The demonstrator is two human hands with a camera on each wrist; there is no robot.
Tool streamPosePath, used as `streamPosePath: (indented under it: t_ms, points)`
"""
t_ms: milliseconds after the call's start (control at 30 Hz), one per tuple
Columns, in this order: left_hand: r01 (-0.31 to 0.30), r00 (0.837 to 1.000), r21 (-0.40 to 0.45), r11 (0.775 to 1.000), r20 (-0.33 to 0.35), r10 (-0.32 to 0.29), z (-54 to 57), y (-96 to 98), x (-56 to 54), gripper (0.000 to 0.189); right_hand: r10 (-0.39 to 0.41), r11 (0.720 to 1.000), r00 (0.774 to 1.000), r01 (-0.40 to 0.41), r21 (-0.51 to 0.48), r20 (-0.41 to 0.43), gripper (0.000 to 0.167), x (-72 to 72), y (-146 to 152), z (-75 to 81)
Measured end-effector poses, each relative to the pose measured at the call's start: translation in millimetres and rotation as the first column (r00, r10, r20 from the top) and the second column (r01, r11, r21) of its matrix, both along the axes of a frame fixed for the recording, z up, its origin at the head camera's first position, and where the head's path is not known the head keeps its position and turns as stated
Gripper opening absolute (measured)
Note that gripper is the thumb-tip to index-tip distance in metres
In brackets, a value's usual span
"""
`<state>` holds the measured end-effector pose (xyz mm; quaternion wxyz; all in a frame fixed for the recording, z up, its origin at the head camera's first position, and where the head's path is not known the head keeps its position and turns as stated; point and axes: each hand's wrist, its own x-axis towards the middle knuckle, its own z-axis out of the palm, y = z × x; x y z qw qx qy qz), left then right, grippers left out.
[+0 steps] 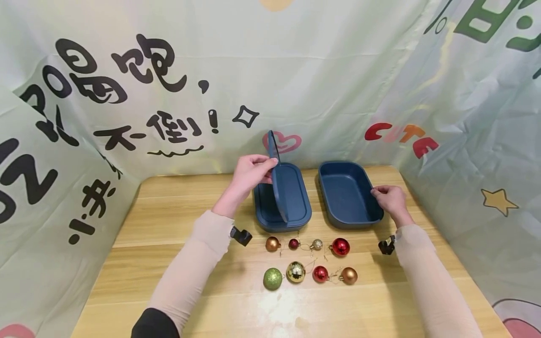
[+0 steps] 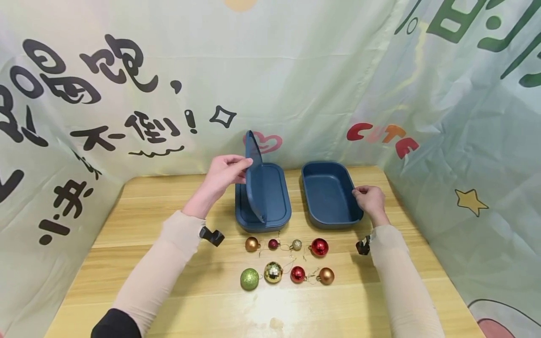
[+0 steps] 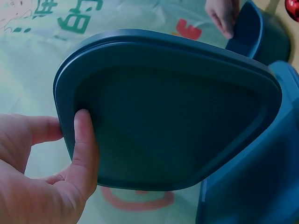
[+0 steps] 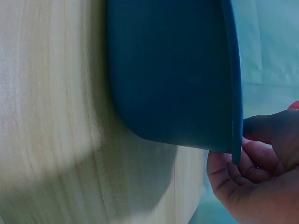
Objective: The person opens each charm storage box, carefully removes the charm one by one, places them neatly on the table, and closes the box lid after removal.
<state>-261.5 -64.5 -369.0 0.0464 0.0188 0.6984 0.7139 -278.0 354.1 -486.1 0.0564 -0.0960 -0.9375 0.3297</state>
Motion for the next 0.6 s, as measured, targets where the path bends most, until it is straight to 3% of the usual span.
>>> streamPosePath:
  t_ms: [233, 600]
  points:
    - [0.032, 0.999, -0.009, 0.999, -0.019, -0.032, -0.2, 34.8, -4.7, 0.026, 0.006, 1.000, 1.000, -0.006, -0.004, -0.004, 0.039, 2.1, 1.5, 1.5]
    - [0.075, 0.997, -0.064, 0.995, -0.020, -0.077, 0.8, 74.8, -8.6, 0.035, -0.006, 1.000, 1.000, 0.006, -0.004, -0.021, 0.039, -2.2, -1.0, 6.3]
